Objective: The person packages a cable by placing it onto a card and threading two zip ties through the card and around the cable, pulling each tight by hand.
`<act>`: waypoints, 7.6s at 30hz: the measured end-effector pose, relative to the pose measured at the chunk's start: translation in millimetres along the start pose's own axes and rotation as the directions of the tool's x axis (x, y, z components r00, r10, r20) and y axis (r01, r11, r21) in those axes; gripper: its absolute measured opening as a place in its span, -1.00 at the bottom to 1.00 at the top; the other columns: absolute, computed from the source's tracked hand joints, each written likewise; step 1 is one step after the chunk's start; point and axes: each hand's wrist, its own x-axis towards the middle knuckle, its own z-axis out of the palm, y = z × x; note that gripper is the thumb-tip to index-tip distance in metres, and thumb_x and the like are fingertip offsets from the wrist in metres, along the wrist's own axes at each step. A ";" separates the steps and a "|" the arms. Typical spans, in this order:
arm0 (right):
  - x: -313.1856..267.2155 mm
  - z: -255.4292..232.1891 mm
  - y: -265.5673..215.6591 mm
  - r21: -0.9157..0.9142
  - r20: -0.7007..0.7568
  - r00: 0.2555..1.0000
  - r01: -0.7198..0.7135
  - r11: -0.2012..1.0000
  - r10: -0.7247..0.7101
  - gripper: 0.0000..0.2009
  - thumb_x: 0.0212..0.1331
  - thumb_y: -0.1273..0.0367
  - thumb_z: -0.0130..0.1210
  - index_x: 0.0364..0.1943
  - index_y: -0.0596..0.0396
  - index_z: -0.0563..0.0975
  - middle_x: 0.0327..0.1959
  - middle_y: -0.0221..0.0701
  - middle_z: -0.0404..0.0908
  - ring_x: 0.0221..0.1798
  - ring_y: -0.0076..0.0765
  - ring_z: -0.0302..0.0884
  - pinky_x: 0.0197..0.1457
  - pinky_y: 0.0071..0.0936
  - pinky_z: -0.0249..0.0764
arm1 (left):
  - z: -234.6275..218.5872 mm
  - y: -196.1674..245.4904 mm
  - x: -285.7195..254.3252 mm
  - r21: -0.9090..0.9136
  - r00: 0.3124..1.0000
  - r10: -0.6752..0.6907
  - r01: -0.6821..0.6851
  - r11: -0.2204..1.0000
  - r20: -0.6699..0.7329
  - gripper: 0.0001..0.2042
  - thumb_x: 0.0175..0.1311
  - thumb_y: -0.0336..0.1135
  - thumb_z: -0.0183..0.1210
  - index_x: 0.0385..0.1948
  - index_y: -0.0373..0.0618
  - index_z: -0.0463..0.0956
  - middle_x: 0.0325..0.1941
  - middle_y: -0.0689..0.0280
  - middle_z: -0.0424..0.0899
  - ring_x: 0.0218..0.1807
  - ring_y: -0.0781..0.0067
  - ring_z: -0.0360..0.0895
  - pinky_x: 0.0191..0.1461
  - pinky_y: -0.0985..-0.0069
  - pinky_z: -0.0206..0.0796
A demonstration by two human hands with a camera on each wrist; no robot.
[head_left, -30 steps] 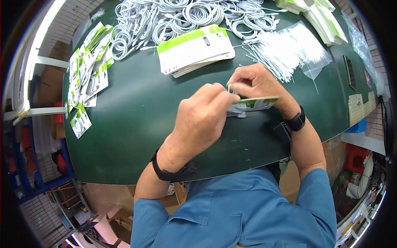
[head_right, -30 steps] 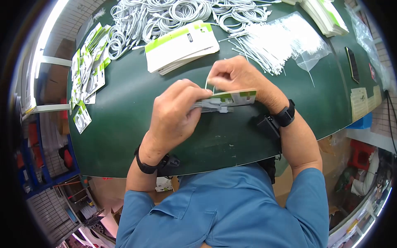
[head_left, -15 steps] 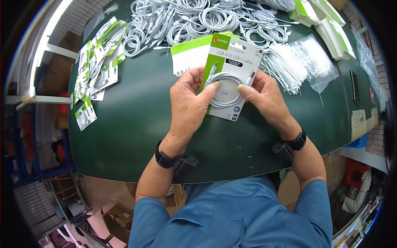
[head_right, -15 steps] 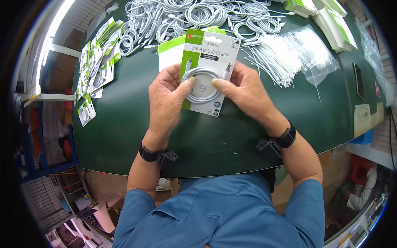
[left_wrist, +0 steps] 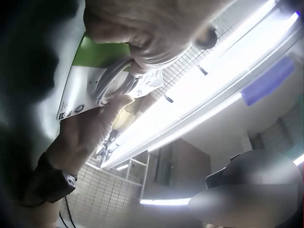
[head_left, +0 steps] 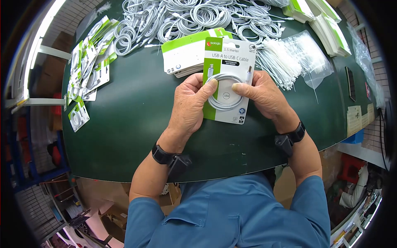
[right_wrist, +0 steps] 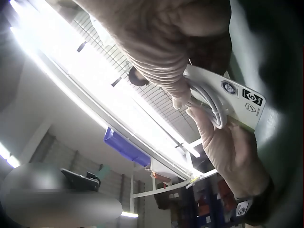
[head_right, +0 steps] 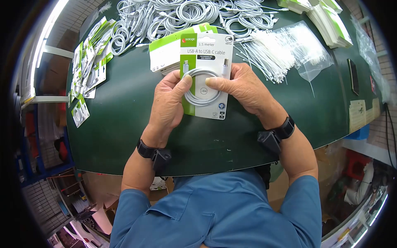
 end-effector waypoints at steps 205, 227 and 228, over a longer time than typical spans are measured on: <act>-37.9 22.8 -41.7 -0.196 0.185 0.788 0.615 0.763 -0.587 -0.89 0.40 0.62 0.23 -0.06 0.34 0.66 -0.18 -0.10 0.74 -0.29 -0.47 0.70 -0.27 -0.58 0.66 | 8.7 24.5 -47.0 0.768 0.693 0.488 -0.637 0.069 0.531 -0.74 0.00 -0.54 0.55 -0.33 -0.20 0.63 -0.15 0.16 0.84 -0.11 0.17 0.84 -0.05 0.37 0.68; -39.7 23.0 -40.2 -0.195 0.171 0.818 0.574 0.795 -0.549 -0.89 0.36 0.61 0.28 -0.09 0.29 0.66 -0.12 -0.13 0.76 -0.27 -0.49 0.71 -0.24 -0.59 0.67 | 10.8 24.3 -46.2 0.769 0.689 0.488 -0.637 0.053 0.537 -0.75 0.01 -0.51 0.57 -0.36 -0.18 0.63 -0.16 0.18 0.84 -0.10 0.19 0.85 -0.07 0.40 0.67; -39.6 23.6 -40.4 -0.196 0.168 0.823 0.567 0.800 -0.543 -0.89 0.34 0.61 0.30 -0.11 0.29 0.67 -0.13 -0.15 0.76 -0.26 -0.48 0.72 -0.23 -0.58 0.66 | 11.1 24.4 -46.0 0.767 0.684 0.492 -0.640 0.051 0.538 -0.75 0.02 -0.50 0.57 -0.36 -0.18 0.64 -0.17 0.17 0.84 -0.11 0.19 0.85 -0.07 0.40 0.67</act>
